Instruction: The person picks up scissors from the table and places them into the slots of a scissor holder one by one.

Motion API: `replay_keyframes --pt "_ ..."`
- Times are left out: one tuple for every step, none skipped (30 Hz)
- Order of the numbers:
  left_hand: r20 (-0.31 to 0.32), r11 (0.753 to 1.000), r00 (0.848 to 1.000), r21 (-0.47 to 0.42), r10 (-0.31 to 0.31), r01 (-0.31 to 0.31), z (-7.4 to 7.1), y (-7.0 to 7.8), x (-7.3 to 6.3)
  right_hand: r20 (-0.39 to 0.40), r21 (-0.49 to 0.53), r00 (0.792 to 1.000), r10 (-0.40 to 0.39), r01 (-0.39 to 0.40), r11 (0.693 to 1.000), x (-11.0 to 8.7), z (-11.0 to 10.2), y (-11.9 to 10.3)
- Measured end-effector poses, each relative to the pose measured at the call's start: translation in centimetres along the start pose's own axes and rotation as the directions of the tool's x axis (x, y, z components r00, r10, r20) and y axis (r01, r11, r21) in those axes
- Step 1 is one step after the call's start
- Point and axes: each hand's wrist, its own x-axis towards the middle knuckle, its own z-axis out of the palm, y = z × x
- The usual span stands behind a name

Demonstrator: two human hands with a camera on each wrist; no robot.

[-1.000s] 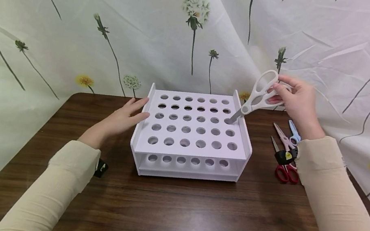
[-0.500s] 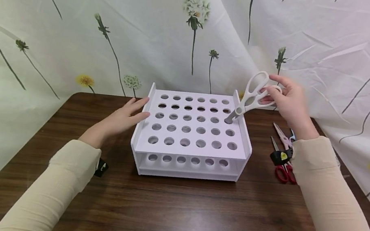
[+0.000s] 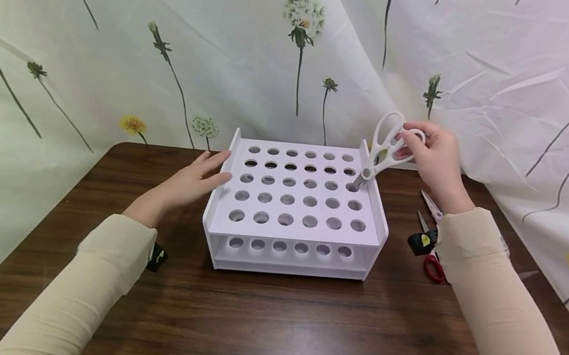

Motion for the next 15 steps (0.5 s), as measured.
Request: replay_keyframes --pt "-0.001 1.0 1.0 0.0 -0.001 0.001 0.0 0.0 0.0 -0.006 0.007 1.0 -0.004 0.004 1.0 0.0 0.1 0.0" --pt "-0.001 1.0 1.0 0.001 -0.002 0.002 0.0 0.0 0.1 -0.011 0.01 1.0 -0.01 0.01 1.0 0.0 0.3 0.1" --pt "-0.001 1.0 1.0 0.002 -0.001 0.001 0.0 0.0 0.1 -0.015 0.003 1.0 -0.019 0.019 1.0 0.0 0.4 0.2" --pt "-0.002 1.0 1.0 0.003 0.001 -0.001 0.0 -0.1 0.1 -0.016 -0.001 0.999 -0.028 0.028 1.0 0.0 0.5 0.2" --pt "-0.003 1.0 1.0 0.003 0.002 -0.002 0.0 -0.1 0.1 -0.014 -0.001 0.999 -0.035 0.035 0.999 0.0 0.6 0.3" --pt "-0.003 1.0 1.0 0.004 0.002 -0.002 0.0 -0.1 0.1 -0.011 -0.005 0.999 -0.041 0.041 0.999 0.1 0.7 0.4" --pt "-0.005 1.0 1.0 0.005 0.004 -0.004 0.0 -0.1 0.1 -0.008 -0.012 0.999 -0.046 0.045 0.999 0.1 0.8 0.4" --pt "-0.006 1.0 1.0 0.007 0.003 -0.003 0.0 -0.1 0.1 -0.005 -0.021 0.999 -0.049 0.049 0.999 0.1 0.9 0.5" --pt "-0.007 1.0 1.0 0.009 0.003 -0.003 0.0 -0.1 0.1 -0.002 -0.034 0.999 -0.052 0.051 0.998 0.1 1.0 0.5" --pt "-0.007 1.0 1.0 0.01 0.003 -0.003 0.0 -0.1 0.1 0.002 -0.047 0.999 -0.051 0.051 0.998 0.1 1.1 0.6" --pt "-0.008 1.0 1.0 0.011 0.003 -0.003 0.0 -0.1 0.1 0.008 -0.061 0.999 -0.049 0.05 0.997 0.1 1.2 0.6" --pt "-0.009 1.0 1.0 0.012 0.003 -0.003 0.0 -0.1 0.1 0.013 -0.082 0.999 -0.047 0.048 0.995 0.1 1.3 0.6" --pt "-0.009 1.0 1.0 0.013 0.004 -0.004 0.1 -0.1 0.1 0.018 -0.101 0.999 -0.045 0.047 0.994 0.0 1.4 0.7" --pt "-0.01 1.0 1.0 0.013 0.004 -0.004 0.1 -0.2 0.1 0.025 -0.116 0.999 -0.043 0.045 0.992 0.0 1.5 0.7" --pt "-0.01 1.0 1.0 0.012 0.004 -0.004 0.1 -0.2 0.1 0.032 -0.134 0.999 -0.043 0.047 0.99 0.0 1.5 0.8"
